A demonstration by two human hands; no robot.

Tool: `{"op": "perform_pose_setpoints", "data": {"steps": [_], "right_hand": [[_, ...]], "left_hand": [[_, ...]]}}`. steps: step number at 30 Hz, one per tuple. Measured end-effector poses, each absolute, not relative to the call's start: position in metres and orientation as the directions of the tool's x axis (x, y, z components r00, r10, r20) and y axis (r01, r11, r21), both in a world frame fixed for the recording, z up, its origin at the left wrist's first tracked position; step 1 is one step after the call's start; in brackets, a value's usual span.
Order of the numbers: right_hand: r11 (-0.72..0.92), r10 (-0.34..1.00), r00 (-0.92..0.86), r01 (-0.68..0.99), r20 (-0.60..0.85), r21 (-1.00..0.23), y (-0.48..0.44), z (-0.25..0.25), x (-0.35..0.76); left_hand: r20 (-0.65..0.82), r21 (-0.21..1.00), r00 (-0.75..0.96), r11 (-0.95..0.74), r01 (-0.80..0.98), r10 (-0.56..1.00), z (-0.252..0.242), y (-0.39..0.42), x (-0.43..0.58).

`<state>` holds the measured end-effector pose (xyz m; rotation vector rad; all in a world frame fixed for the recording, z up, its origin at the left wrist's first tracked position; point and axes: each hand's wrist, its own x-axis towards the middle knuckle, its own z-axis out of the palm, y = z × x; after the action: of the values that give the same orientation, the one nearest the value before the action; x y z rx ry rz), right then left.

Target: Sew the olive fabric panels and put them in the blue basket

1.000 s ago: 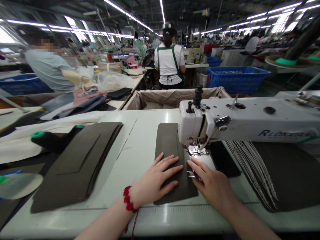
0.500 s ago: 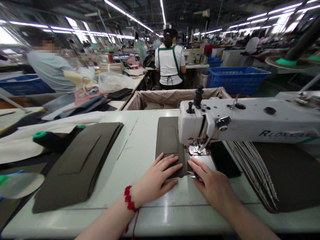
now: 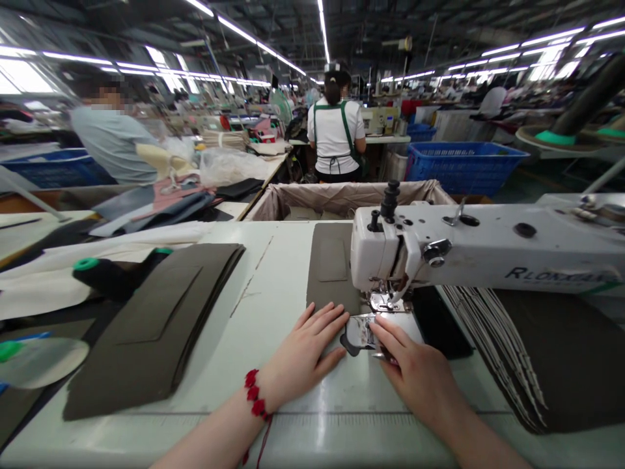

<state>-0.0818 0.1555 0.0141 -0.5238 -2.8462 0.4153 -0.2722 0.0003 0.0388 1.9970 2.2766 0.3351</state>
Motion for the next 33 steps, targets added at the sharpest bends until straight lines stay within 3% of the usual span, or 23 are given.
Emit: {"op": "perform_pose_setpoints", "data": {"steps": [33], "right_hand": [[0.899, 0.369, -0.913, 0.304, 0.173, -0.315, 0.1563, 0.0112, -0.0823]], "left_hand": [[0.107, 0.260, -0.182, 0.149, 0.954, 0.977, 0.0387, 0.0000, -0.2708]]}}
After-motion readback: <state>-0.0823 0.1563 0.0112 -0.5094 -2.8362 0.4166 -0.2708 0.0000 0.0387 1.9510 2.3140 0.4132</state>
